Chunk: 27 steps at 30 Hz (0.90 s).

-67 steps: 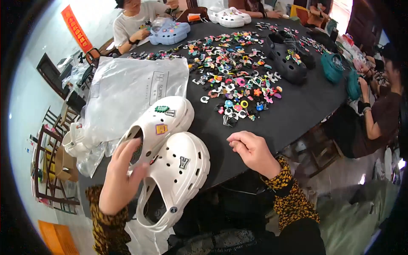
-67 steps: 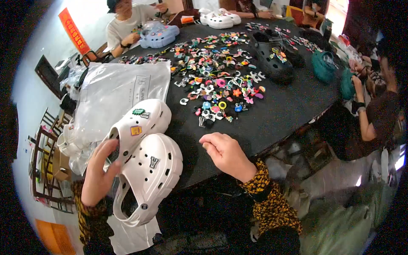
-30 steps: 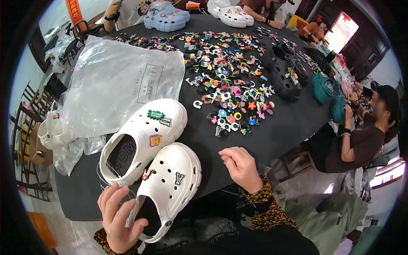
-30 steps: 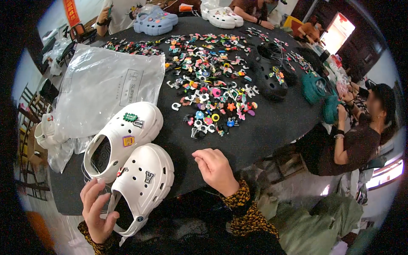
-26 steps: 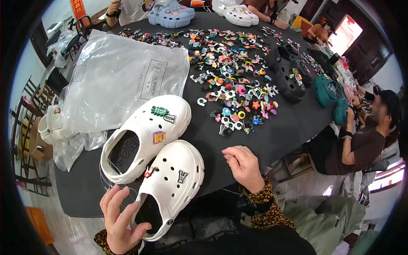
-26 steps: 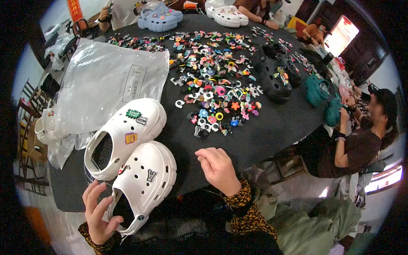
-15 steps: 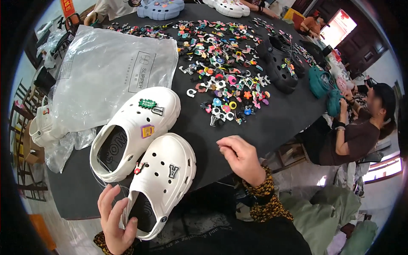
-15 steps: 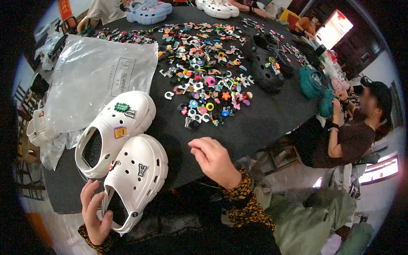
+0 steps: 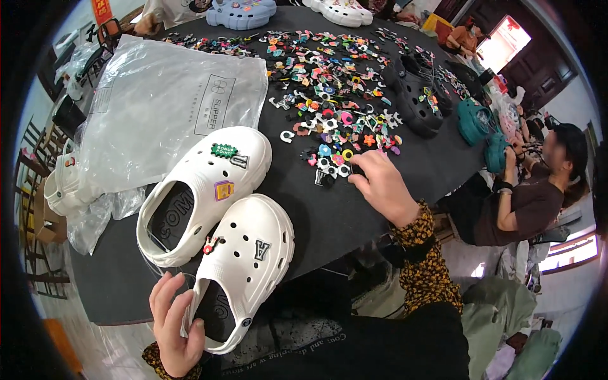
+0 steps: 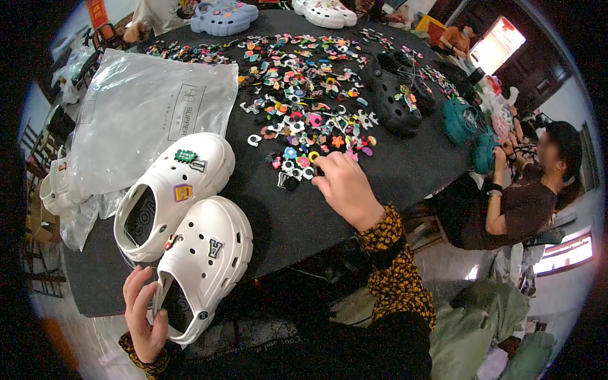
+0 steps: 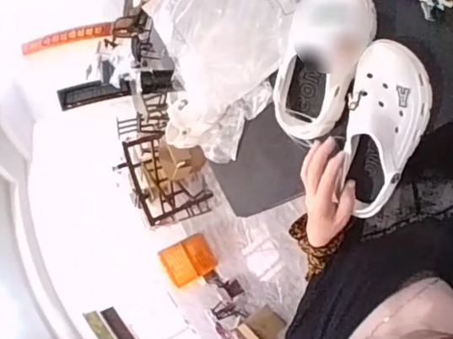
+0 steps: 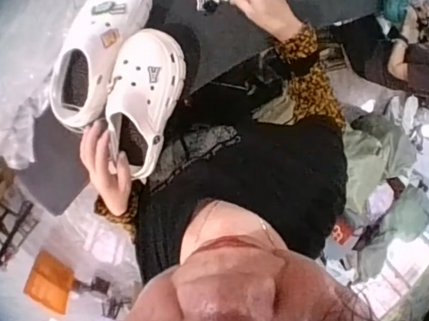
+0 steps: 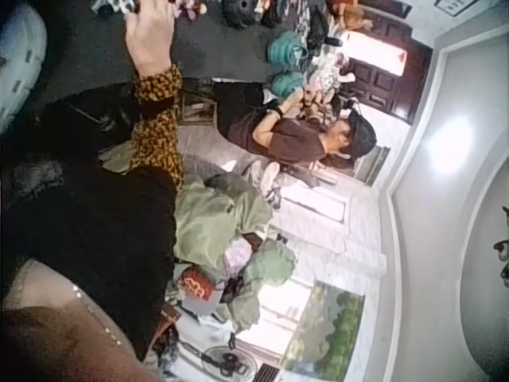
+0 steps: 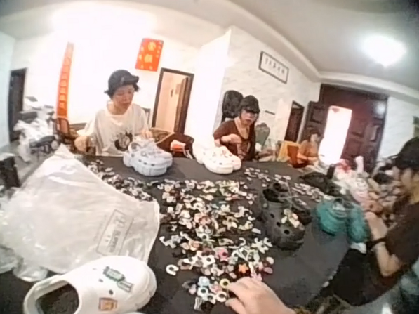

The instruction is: Assembling decorative pins onto clogs at a manufacturing table.

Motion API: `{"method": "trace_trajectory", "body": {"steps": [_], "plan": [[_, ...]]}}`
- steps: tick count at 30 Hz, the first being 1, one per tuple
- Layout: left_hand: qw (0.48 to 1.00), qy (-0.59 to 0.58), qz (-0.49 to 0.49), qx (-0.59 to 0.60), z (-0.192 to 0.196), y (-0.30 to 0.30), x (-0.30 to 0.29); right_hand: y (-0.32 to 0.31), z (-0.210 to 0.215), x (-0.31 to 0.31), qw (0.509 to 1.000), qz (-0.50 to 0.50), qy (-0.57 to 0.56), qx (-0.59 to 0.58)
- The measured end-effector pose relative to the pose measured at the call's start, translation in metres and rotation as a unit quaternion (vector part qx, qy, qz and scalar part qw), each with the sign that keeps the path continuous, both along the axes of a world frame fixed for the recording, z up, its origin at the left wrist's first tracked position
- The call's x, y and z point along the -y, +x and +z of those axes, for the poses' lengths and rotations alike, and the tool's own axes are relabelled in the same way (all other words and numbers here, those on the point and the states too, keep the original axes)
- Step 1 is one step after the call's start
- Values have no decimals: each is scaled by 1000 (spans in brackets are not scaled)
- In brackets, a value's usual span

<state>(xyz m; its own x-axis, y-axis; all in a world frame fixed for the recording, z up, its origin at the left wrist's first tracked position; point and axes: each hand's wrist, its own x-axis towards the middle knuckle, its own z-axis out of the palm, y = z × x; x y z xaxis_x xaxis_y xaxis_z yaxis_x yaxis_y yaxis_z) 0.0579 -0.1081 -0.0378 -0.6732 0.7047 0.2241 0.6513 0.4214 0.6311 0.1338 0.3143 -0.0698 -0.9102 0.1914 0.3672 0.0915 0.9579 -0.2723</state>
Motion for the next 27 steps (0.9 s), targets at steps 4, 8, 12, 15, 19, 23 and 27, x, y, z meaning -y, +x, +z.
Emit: {"method": "trace_trajectory", "body": {"steps": [4, 8, 12, 15, 19, 23, 27], "plan": [[1000, 7, 0, -6, 4, 1, 2, -5, -6, -11, 1000, 4, -4, -26], [1000, 8, -2, 3, 2, 0, -1, -3, 3, -6, 985, -32, -160, -58], [1000, 5, 1, -4, 7, 2, -1, 0, 9, 2, 931, -57, -348, -92], [1000, 3, -5, -12, 6, 1, 0, 1, 22, 18, 894, -26, -428, -131], [1000, 3, -2, -10, 5, 1, -1, 2, 30, 32, 931, 43, -301, -201], [1000, 5, 2, -9, 5, 2, -2, -1, 45, 43, 949, 93, -185, -237], [1000, -2, 6, -18, 8, 3, 0, -2, 55, 55, 957, 109, -108, -244]]}}
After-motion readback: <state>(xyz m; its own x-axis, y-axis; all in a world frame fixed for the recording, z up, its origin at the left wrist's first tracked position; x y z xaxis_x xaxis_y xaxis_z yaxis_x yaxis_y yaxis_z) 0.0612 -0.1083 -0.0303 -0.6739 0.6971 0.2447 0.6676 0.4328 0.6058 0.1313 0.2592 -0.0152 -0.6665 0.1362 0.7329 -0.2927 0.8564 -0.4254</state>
